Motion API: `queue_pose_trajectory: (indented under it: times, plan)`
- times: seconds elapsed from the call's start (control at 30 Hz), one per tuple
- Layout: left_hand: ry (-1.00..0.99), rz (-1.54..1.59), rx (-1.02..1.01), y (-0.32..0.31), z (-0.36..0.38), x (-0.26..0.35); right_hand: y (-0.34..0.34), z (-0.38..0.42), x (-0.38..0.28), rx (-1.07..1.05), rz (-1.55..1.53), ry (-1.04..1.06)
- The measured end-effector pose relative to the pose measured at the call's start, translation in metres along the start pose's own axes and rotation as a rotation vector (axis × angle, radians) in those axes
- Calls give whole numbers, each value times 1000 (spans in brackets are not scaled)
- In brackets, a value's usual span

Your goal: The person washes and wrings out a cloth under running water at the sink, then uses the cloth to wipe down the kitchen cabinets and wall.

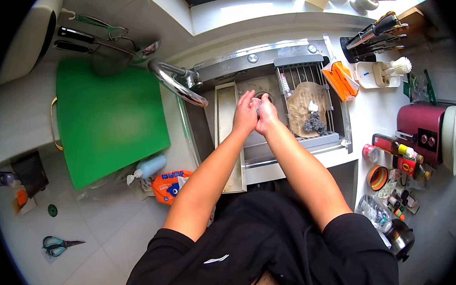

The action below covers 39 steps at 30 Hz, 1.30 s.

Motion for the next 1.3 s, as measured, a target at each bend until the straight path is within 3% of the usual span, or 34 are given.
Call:
queue_pose_trajectory:
  times: [0.03, 0.07, 0.1, 0.17, 0.27, 0.37, 0.57, 0.73, 0.83, 0.97, 1.03, 1.07, 1.1, 1.17, 1.23, 1.3]
  plan:
    - [0, 224, -56, -8, -1, -1, 1, -2, 1, 0, -4, -3]
    - [196, 742, -102, -23, 5, -11, 3, -3, -1, 38, 51, 38]
    - [196, 739, -103, -21, 6, 0, 3, -3, -3, 75, 107, 78]
    - [427, 984, -3, -21, 11, 4, -4, 6, -3, 75, 116, 102]
    - [328, 952, -166, -17, 18, 28, -2, 9, -2, 77, 141, 151]
    - [375, 758, -139, -11, 24, 39, 13, -14, 4, -137, 30, 291]
    - [402, 775, -67, -16, 21, 28, 7, -8, 19, -91, 123, 266]
    - [364, 759, -44, -15, 23, 27, 8, -5, 15, -88, 312, 302]
    - [314, 805, -20, -9, 26, 36, -2, 9, 3, -55, 626, 458]
    - [196, 837, -14, 11, 33, 60, -29, 37, -5, -126, 564, 442]
    - [128, 851, -28, 26, 41, 80, -45, 54, -7, -230, 169, 405]
    - [69, 861, -42, 35, 44, 89, -36, 27, -9, -421, 206, 391]
    - [57, 868, -39, 42, 43, 86, -41, 36, -14, -428, 216, 398]
    - [33, 1236, -74, 51, 39, 73, -59, 69, -25, -377, 180, 352]
    - [104, 1247, -101, 70, 57, 86, -65, 98, -39, -355, 334, 377]
    - [68, 971, -216, 71, 58, 80, -72, 110, -44, -362, 458, 359]
Point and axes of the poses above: each hand's wrist, its own z-axis away from the middle knuckle, its own y-axis out of the back of the hand, x = y × z, the point moved 5 cm from there along -z, towards the middle knuckle, and after that the axes turned 8 degrees about -x, right-handed, at the moved point
